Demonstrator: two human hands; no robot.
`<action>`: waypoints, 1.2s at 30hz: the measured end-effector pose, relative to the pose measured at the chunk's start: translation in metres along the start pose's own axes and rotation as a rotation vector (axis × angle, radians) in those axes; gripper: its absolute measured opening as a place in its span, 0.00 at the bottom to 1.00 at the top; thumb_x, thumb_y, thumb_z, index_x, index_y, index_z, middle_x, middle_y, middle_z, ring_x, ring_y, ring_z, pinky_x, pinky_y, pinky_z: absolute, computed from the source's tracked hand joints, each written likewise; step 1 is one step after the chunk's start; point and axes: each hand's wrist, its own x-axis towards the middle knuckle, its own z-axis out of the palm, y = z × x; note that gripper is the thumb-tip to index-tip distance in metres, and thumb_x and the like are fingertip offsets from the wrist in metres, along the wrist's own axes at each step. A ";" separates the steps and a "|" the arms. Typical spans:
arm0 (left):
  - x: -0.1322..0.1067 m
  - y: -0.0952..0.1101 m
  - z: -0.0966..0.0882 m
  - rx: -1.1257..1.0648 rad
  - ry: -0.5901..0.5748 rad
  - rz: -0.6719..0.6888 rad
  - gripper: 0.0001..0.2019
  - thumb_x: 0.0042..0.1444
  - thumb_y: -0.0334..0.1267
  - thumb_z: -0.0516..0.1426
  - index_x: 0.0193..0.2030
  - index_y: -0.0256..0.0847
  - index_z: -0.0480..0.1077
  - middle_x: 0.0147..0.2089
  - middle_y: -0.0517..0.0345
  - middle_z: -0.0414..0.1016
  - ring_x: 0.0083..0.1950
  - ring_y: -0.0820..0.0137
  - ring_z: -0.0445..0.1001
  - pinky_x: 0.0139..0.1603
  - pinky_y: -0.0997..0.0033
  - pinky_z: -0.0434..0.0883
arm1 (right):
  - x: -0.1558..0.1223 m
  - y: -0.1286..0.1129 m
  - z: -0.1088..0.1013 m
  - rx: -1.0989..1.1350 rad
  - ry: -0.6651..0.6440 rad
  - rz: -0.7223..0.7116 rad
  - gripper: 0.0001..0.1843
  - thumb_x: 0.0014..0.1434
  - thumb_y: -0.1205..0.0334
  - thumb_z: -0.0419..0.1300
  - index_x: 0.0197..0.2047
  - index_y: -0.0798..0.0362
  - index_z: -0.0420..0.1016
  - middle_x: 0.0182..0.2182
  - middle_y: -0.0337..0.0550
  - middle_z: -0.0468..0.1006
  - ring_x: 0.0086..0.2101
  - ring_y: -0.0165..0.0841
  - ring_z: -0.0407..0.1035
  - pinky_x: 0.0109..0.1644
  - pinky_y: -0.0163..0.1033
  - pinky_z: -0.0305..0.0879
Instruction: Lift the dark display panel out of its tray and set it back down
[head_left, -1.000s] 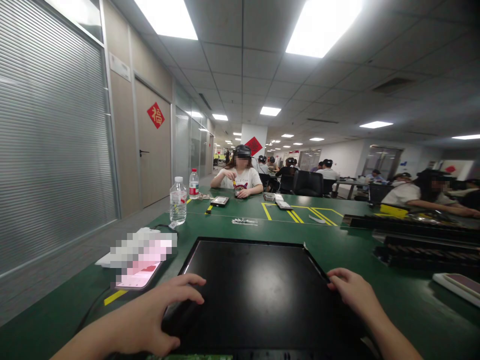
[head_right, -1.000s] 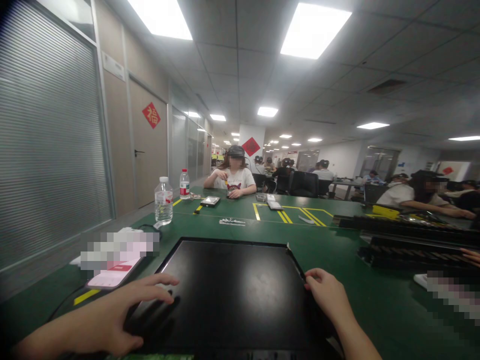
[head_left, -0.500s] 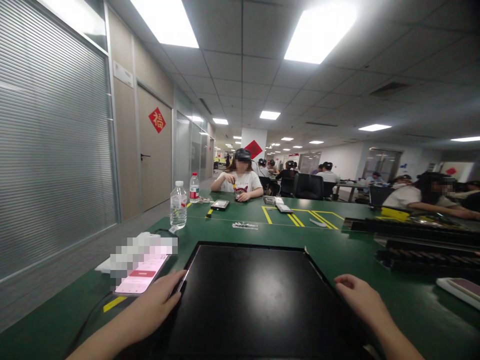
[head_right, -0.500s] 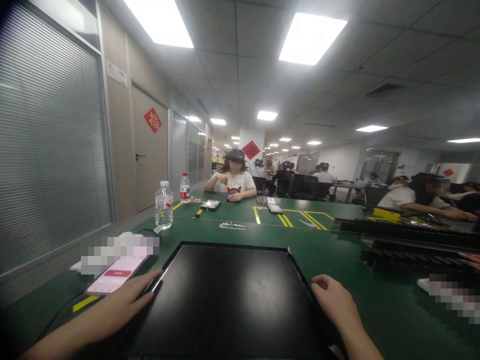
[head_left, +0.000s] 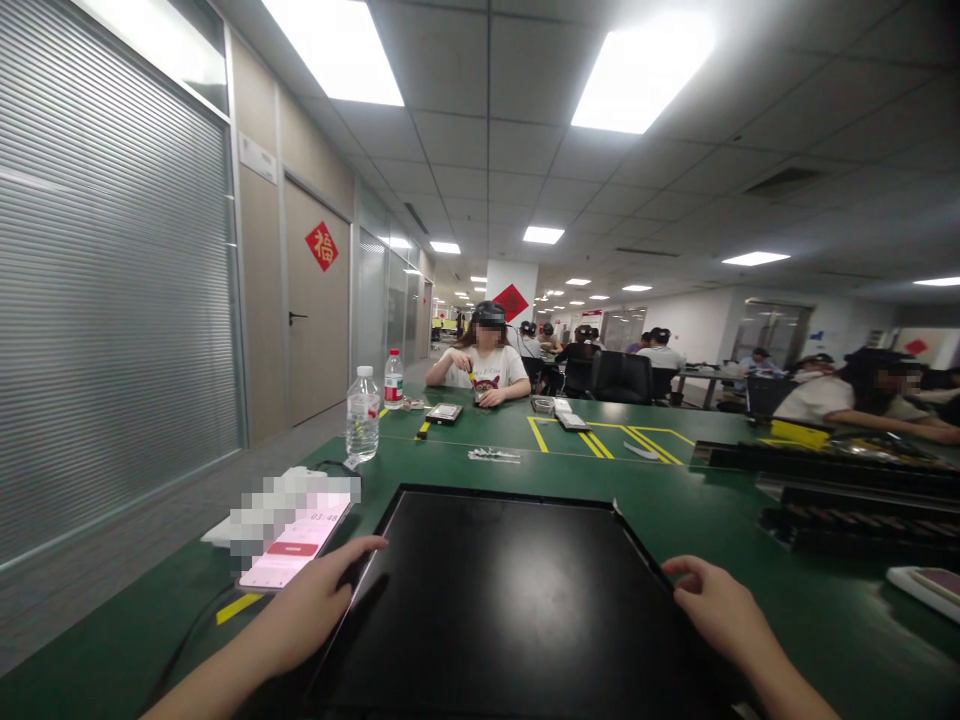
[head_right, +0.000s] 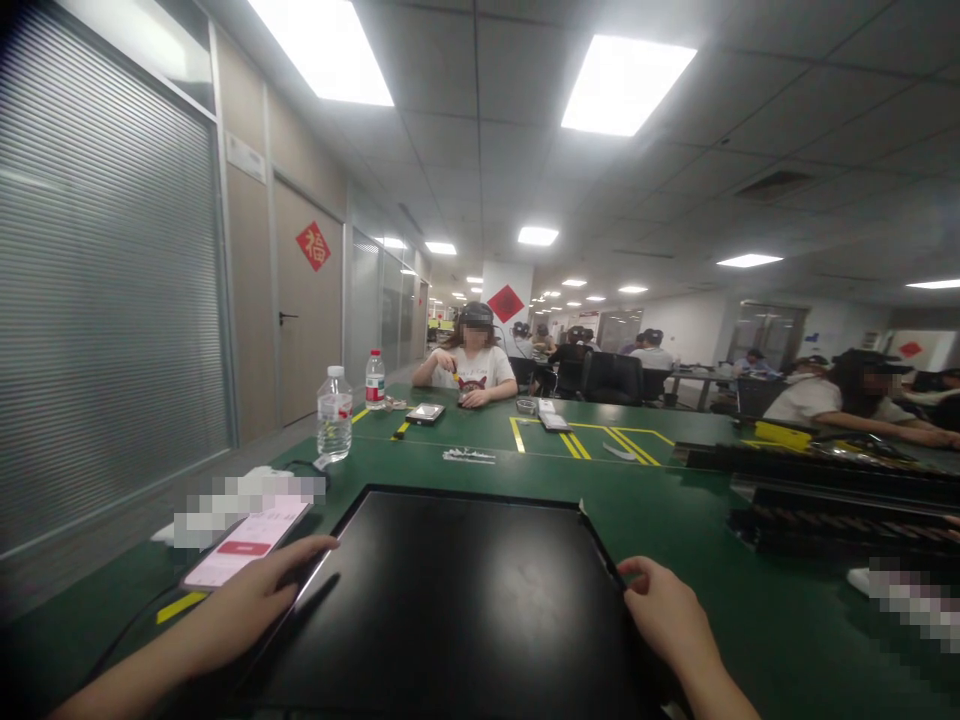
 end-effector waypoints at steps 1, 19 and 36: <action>0.000 0.001 -0.001 -0.068 -0.003 0.003 0.24 0.42 0.27 0.51 0.48 0.45 0.69 0.51 0.56 0.73 0.55 0.59 0.67 0.56 0.60 0.58 | 0.000 0.000 0.000 0.001 -0.003 0.003 0.18 0.42 0.65 0.51 0.37 0.48 0.73 0.30 0.39 0.78 0.31 0.33 0.71 0.33 0.35 0.60; 0.015 0.008 0.012 -0.712 0.234 -0.306 0.22 0.39 0.35 0.63 0.46 0.42 0.70 0.59 0.48 0.65 0.60 0.59 0.60 0.58 0.64 0.61 | 0.007 0.007 0.000 -0.010 -0.029 0.013 0.17 0.43 0.64 0.51 0.37 0.48 0.73 0.30 0.38 0.77 0.30 0.32 0.70 0.32 0.34 0.60; 0.003 0.012 0.016 -0.993 -0.174 -0.380 0.40 0.36 0.36 0.65 0.60 0.38 0.57 0.38 0.47 0.80 0.40 0.53 0.77 0.44 0.54 0.70 | 0.008 0.006 0.008 -0.019 -0.021 -0.002 0.17 0.44 0.65 0.51 0.37 0.47 0.74 0.31 0.39 0.77 0.31 0.33 0.71 0.32 0.35 0.61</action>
